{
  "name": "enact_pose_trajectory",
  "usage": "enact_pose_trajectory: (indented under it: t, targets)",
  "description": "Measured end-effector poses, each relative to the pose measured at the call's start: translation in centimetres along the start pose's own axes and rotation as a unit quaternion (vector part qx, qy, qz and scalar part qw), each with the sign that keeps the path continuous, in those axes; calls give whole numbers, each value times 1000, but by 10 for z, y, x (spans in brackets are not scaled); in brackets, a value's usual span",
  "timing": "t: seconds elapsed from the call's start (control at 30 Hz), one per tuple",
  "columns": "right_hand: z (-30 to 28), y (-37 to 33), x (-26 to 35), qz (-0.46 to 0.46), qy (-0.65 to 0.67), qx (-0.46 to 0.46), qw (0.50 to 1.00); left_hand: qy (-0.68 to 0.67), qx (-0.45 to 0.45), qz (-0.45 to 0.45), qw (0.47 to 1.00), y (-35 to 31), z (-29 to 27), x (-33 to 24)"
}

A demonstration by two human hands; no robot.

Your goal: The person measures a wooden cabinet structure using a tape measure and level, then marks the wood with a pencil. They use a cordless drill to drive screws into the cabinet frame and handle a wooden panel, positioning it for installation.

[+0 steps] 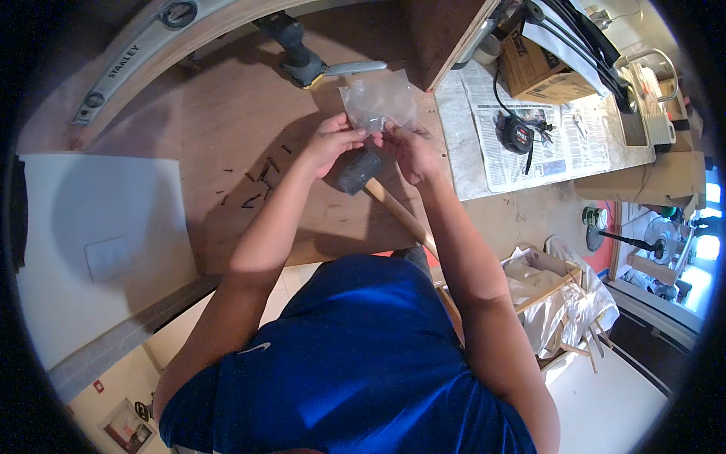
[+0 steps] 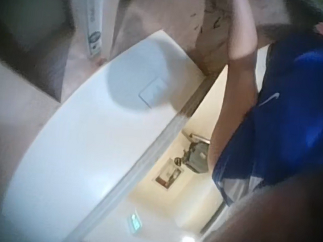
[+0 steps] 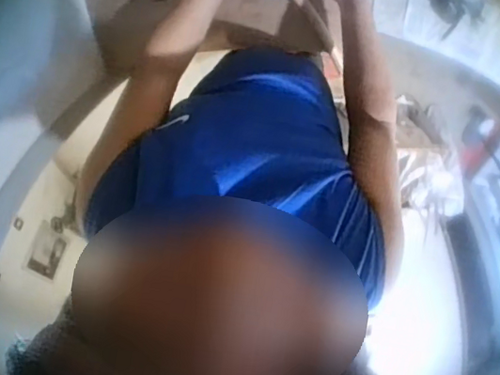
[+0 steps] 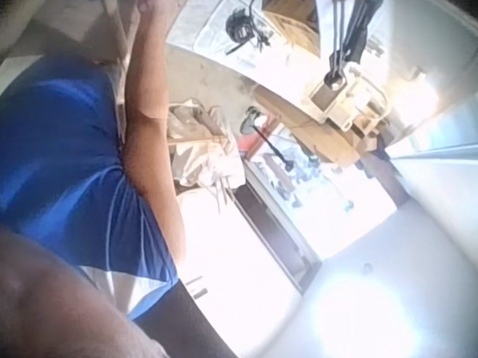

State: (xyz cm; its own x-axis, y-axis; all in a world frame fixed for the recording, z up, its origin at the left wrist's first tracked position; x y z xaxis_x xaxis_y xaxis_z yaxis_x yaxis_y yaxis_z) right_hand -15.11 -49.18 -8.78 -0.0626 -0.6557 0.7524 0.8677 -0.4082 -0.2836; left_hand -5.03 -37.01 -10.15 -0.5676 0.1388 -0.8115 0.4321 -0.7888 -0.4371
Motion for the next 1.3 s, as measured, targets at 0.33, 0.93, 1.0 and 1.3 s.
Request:
enact_pose_trajectory:
  t: [0.33, 0.93, 1.0, 1.3]
  targets:
    - [-51, -8, 25, 25, -156, -75, 985, 64, -1, 12, 998, 35, 6, 0]
    - [-61, -43, 3, 99, -345, -81, 930, 45, -125, 45, 990, 87, -13, -7]
    - [-60, -43, 7, 116, -385, -64, 913, 129, -148, 24, 980, 88, -10, -10]
    - [-77, -2, 72, -123, -552, -131, 815, 615, -164, 167, 753, 115, -24, -75]
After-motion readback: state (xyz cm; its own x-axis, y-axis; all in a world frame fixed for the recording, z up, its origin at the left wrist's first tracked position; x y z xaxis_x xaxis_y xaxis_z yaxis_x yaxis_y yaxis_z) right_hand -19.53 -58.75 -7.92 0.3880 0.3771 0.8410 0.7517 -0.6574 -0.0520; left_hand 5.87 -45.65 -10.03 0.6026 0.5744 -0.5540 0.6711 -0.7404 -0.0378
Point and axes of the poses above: each hand's wrist, its own y-axis towards the middle knuckle, its own z-axis out of the palm, x = y × z, the point moved 10 cm from there along y, towards the middle knuckle, and after that the axes turned 6 degrees about -z, right-handed, at the moved point
